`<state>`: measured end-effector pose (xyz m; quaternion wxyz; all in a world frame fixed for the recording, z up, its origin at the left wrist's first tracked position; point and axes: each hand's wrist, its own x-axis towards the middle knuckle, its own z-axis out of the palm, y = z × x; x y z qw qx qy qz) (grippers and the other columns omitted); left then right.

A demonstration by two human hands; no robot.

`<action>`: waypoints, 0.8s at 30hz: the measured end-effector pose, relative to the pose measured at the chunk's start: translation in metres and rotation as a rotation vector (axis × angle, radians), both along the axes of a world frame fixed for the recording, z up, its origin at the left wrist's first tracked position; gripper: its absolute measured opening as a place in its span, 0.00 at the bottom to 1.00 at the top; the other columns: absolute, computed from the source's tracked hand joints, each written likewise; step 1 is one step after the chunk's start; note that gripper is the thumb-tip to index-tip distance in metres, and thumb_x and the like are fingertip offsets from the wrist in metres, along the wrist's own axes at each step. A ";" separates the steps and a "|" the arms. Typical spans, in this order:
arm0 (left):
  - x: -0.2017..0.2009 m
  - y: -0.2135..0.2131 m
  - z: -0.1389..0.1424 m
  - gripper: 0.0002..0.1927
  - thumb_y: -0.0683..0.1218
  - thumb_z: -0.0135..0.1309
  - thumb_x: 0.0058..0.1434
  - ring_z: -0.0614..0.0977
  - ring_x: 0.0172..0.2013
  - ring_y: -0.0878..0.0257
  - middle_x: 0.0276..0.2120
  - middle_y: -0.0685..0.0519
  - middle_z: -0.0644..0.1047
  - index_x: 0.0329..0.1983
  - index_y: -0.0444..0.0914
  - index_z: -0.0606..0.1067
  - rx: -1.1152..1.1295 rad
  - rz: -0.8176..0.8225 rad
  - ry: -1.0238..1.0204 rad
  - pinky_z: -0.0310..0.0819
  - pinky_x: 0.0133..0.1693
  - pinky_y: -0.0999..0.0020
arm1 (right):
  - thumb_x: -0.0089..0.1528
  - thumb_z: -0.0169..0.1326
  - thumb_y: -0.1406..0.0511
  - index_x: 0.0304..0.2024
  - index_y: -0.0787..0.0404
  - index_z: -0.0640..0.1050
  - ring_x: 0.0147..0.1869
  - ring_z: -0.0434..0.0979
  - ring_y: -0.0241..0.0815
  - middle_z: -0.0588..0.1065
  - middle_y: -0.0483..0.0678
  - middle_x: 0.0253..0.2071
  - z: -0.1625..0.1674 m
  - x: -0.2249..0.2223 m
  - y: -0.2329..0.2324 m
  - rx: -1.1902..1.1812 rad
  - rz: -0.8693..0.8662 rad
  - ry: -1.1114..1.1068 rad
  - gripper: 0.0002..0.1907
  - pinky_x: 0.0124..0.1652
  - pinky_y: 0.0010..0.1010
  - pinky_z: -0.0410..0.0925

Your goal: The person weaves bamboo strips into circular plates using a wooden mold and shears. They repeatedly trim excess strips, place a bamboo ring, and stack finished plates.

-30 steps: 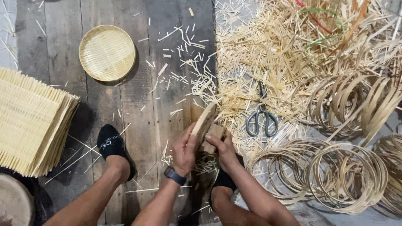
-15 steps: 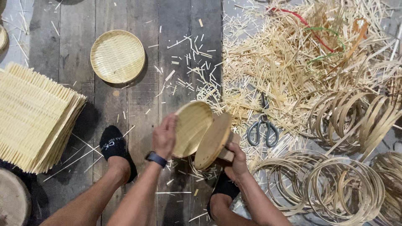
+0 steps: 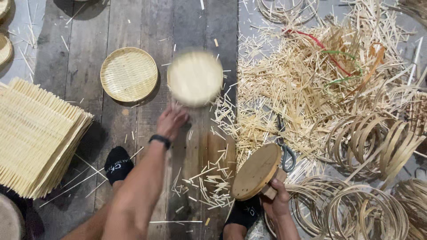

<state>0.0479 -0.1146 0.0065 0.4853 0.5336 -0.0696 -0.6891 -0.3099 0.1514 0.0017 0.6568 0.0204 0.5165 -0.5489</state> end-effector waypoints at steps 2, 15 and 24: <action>-0.032 -0.006 0.006 0.09 0.41 0.55 0.66 0.84 0.38 0.60 0.40 0.49 0.82 0.49 0.39 0.72 -0.136 0.015 -0.010 0.81 0.42 0.65 | 0.59 0.52 0.57 0.61 0.69 0.72 0.57 0.76 0.54 0.76 0.56 0.53 0.000 0.005 0.002 -0.030 0.003 -0.009 0.31 0.58 0.46 0.68; -0.042 0.158 -0.025 0.20 0.53 0.52 0.68 0.82 0.46 0.57 0.47 0.47 0.82 0.54 0.34 0.76 0.009 -0.146 -0.233 0.77 0.49 0.60 | 0.67 0.38 0.49 0.67 0.64 0.65 0.61 0.78 0.49 0.74 0.57 0.60 0.022 0.091 -0.037 -0.044 0.281 -0.060 0.34 0.54 0.38 0.74; 0.225 0.108 0.087 0.30 0.48 0.66 0.53 0.75 0.54 0.38 0.53 0.35 0.74 0.57 0.31 0.72 -0.209 -0.533 -1.875 0.70 0.54 0.46 | 0.69 0.45 0.60 0.59 0.68 0.70 0.38 0.83 0.46 0.80 0.58 0.40 -0.007 0.133 -0.023 -0.056 0.597 0.283 0.21 0.35 0.34 0.78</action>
